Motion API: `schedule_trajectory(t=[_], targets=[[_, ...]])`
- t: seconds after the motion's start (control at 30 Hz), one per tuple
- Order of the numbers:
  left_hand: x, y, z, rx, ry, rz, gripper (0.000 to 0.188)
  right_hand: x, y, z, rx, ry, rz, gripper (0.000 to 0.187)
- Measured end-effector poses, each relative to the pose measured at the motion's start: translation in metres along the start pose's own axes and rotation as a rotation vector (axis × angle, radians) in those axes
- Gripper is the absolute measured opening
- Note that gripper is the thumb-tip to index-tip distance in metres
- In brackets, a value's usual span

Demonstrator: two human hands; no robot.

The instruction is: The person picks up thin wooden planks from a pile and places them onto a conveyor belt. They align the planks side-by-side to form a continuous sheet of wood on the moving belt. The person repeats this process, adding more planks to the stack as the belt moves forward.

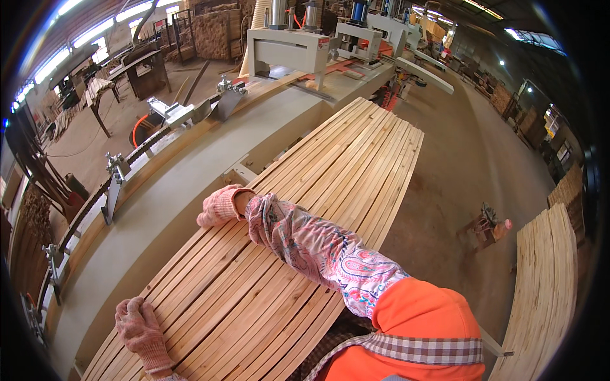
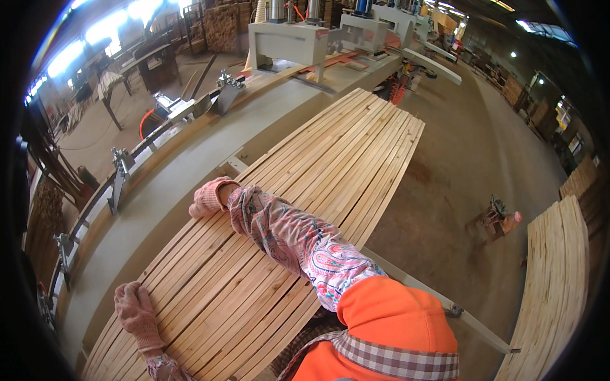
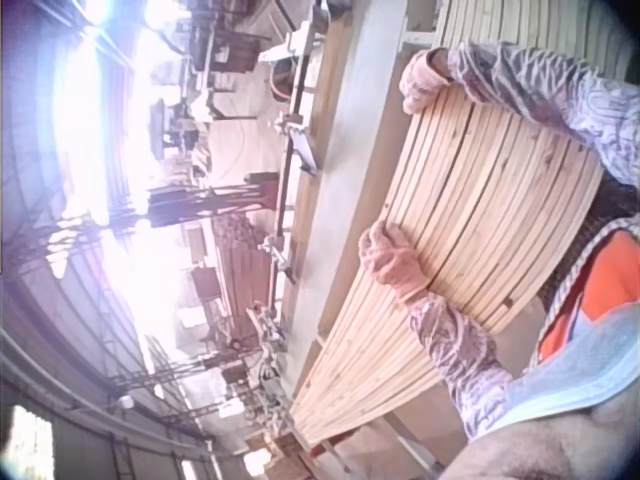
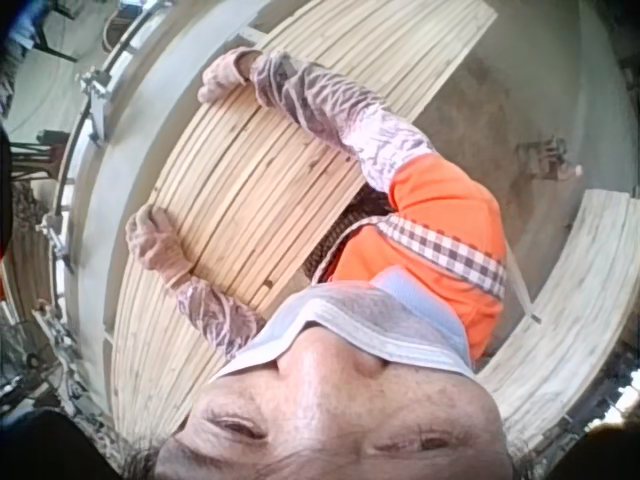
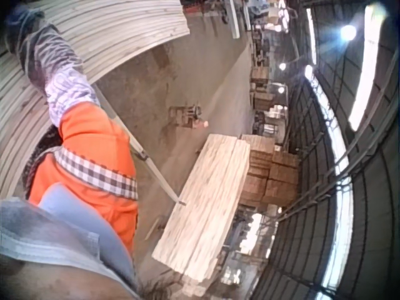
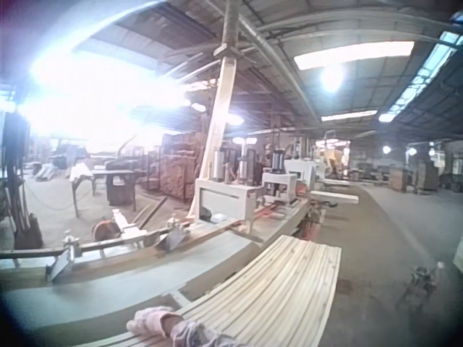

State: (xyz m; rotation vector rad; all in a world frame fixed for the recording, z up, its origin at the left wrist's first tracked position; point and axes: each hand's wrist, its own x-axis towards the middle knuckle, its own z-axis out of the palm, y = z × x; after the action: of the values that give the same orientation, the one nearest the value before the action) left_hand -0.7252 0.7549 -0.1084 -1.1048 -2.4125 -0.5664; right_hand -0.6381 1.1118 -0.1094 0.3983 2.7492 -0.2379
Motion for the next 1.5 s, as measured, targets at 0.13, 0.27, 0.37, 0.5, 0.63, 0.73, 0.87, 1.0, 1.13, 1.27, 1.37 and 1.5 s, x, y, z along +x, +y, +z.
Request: schedule_trajectory(t=[0.13, 0.27, 0.37, 0.5, 0.63, 0.73, 0.87, 1.0, 1.13, 1.27, 1.37, 1.5], targets=[[0.000, -0.001, 0.000, 0.005, 0.003, 0.015, 0.008, 0.000, 0.001, -0.002, 0.031, -0.012, 0.000, 0.040], [-0.002, -0.007, 0.000, -0.003, -0.008, 0.026, 0.009, -0.012, -0.006, -0.008, 0.181, 0.026, 0.122, 0.051], [-0.002, -0.012, 0.003, -0.004, -0.010, 0.048, 0.011, -0.012, -0.003, -0.007, 0.190, 0.037, 0.119, 0.056], [-0.003, -0.017, 0.006, -0.008, -0.014, 0.080, 0.012, -0.011, -0.001, -0.004, 0.164, 0.063, 0.116, 0.053], [-0.003, -0.008, 0.005, -0.030, -0.003, 0.098, 0.011, -0.011, 0.007, -0.002, 0.033, 0.024, 0.042, 0.046], [-0.004, -0.006, 0.005, -0.030, 0.012, 0.104, 0.011, -0.015, 0.007, -0.006, 0.168, 0.000, 0.186, 0.057], [-0.011, -0.017, -0.008, -0.048, 0.099, 0.100, 0.010, 0.027, -0.008, 0.004, 0.087, 0.074, -0.001, 0.033], [-0.022, -0.007, -0.002, -0.066, 0.178, 0.087, 0.014, 0.014, 0.035, 0.043, -0.103, 0.299, -0.441, 0.017], [-0.026, -0.015, 0.013, 0.250, 0.172, 0.205, 0.014, 0.002, 0.071, 0.045, -0.119, 0.520, -0.554, 0.010], [-0.007, -0.008, 0.007, 0.072, 0.096, 0.032, 0.021, 0.033, 0.116, 0.046, -0.264, 0.422, -0.545, 0.014], [-0.011, -0.007, 0.004, 0.149, -0.095, -0.129, 0.038, 0.034, 0.095, 0.038, -0.279, 0.286, -0.420, 0.016], [-0.005, -0.006, -0.001, 0.147, -0.235, -0.154, 0.038, 0.039, 0.103, 0.040, -0.288, 0.288, -0.376, 0.019]])
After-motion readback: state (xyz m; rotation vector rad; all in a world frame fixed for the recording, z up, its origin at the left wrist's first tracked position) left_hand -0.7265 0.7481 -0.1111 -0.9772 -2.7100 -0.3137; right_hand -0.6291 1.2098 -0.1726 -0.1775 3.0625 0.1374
